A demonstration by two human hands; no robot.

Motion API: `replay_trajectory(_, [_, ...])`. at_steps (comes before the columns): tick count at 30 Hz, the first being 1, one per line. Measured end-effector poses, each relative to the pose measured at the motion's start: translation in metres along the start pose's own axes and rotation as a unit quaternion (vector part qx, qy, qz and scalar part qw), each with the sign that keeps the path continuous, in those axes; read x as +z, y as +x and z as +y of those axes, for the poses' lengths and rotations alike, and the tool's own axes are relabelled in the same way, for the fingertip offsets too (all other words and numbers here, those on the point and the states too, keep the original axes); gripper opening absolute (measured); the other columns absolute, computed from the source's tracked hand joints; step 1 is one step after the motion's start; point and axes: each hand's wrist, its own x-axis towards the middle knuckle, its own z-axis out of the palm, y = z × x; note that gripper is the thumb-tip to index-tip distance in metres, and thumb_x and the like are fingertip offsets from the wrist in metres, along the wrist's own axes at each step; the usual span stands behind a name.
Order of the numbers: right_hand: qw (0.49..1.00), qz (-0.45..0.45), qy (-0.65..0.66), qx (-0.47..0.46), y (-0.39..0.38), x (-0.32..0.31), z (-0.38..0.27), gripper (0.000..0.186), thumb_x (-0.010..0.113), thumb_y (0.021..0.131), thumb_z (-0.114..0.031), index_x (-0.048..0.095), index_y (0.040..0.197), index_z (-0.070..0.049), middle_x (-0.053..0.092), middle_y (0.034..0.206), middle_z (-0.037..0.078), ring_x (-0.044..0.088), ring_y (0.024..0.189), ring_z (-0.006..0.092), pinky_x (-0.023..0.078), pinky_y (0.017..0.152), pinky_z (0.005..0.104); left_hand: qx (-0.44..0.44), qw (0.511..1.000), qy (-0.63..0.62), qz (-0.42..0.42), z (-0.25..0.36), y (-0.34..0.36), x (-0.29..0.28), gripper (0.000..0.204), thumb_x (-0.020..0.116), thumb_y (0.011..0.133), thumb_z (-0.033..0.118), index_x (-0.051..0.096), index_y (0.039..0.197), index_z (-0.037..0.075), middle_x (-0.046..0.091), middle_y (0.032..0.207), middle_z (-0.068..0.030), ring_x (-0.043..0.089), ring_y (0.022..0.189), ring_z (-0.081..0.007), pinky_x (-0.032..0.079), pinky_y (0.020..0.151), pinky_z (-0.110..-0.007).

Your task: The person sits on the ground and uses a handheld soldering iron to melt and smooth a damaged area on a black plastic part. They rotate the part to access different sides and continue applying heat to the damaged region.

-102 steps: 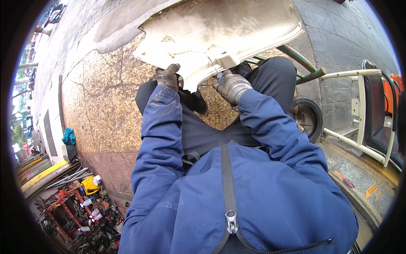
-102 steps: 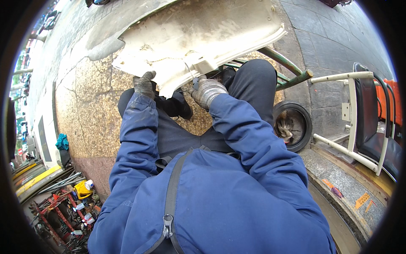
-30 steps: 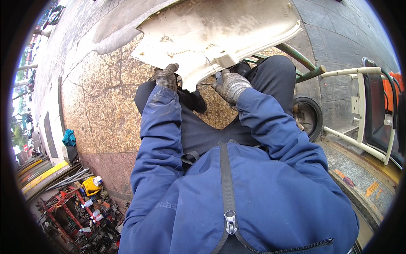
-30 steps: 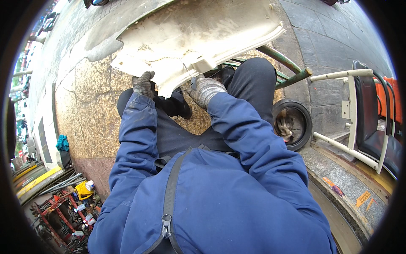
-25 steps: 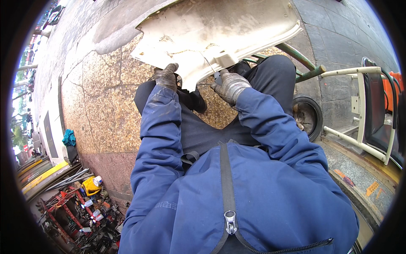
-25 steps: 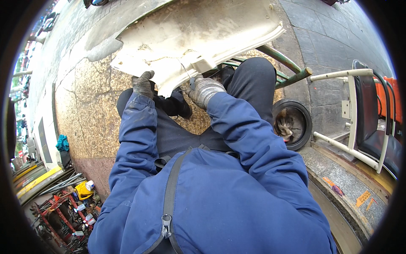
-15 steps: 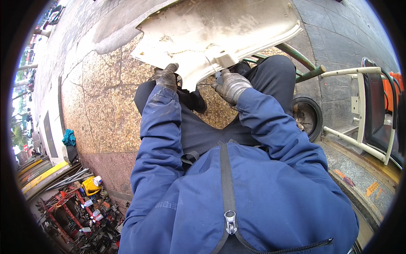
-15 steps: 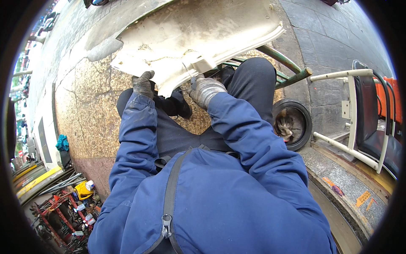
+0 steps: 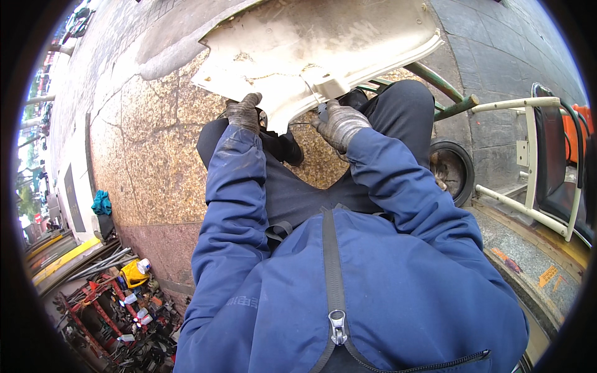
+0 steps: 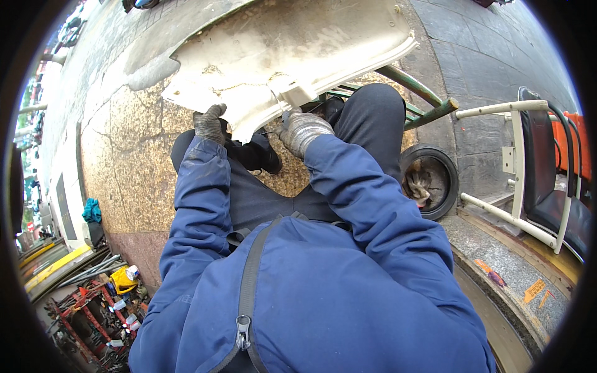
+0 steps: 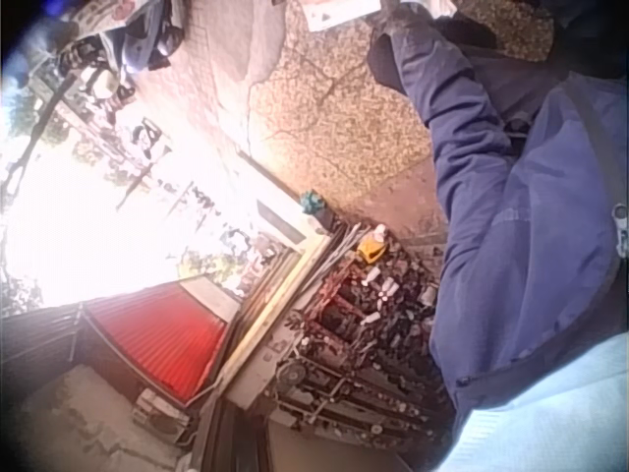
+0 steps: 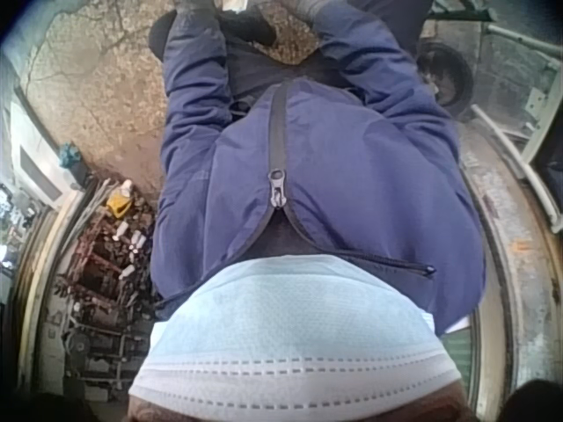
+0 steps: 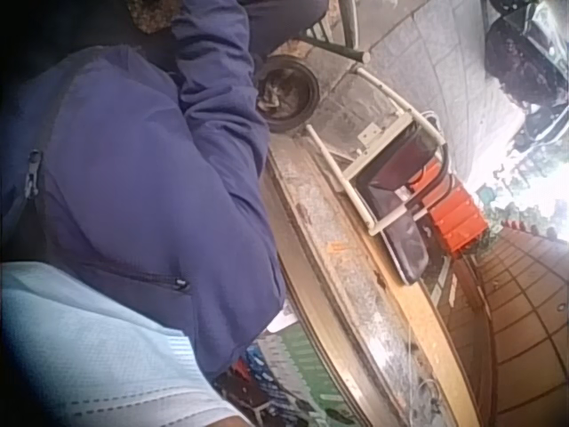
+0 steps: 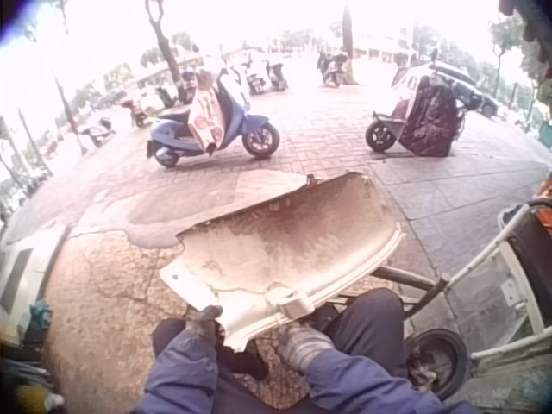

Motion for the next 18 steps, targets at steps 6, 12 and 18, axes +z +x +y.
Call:
replay_trajectory(6, [0.999, -0.01, 0.003, -0.035, -0.009, -0.009, -0.003, 0.056, 0.054, 0.09, -0.043, 0.053, 0.123, 0.001, 0.064, 0.109, 0.026, 0.063, 0.104, 0.0365, 0.049, 0.09, 0.0443, 0.029, 0.999, -0.031, -0.026, -0.002, 0.002, 0.0, 0.044, 0.066, 0.071, -0.009, 0.052, 0.112, -0.004, 0.062, 0.095, -0.0159, 0.064, 0.081, -0.0305, 0.055, 0.071, -0.043])
replay_trajectory(12, [1.0, -0.005, -0.008, -0.004, -0.002, -0.003, -0.001, 0.06, 0.055, 0.089, -0.045, 0.051, 0.124, 0.003, 0.065, 0.11, 0.025, 0.062, 0.105, 0.0367, 0.049, 0.09, 0.0442, 0.042, 0.999, -0.031, -0.014, -0.001, -0.002, 0.001, 0.046, 0.067, 0.069, -0.009, 0.051, 0.112, -0.003, 0.062, 0.097, -0.0162, 0.064, 0.082, -0.0308, 0.055, 0.071, -0.043])
replay_trajectory(18, [1.0, -0.011, 0.013, -0.017, 0.001, 0.002, 0.005, 0.062, 0.057, 0.088, -0.046, 0.05, 0.124, 0.004, 0.065, 0.11, 0.025, 0.062, 0.106, 0.037, 0.048, 0.091, 0.0446, 0.018, 1.0, 0.01, -0.002, 0.002, -0.001, 0.001, 0.047, 0.068, 0.069, -0.008, 0.052, 0.112, -0.003, 0.062, 0.098, -0.0149, 0.063, 0.084, -0.03, 0.054, 0.074, -0.042])
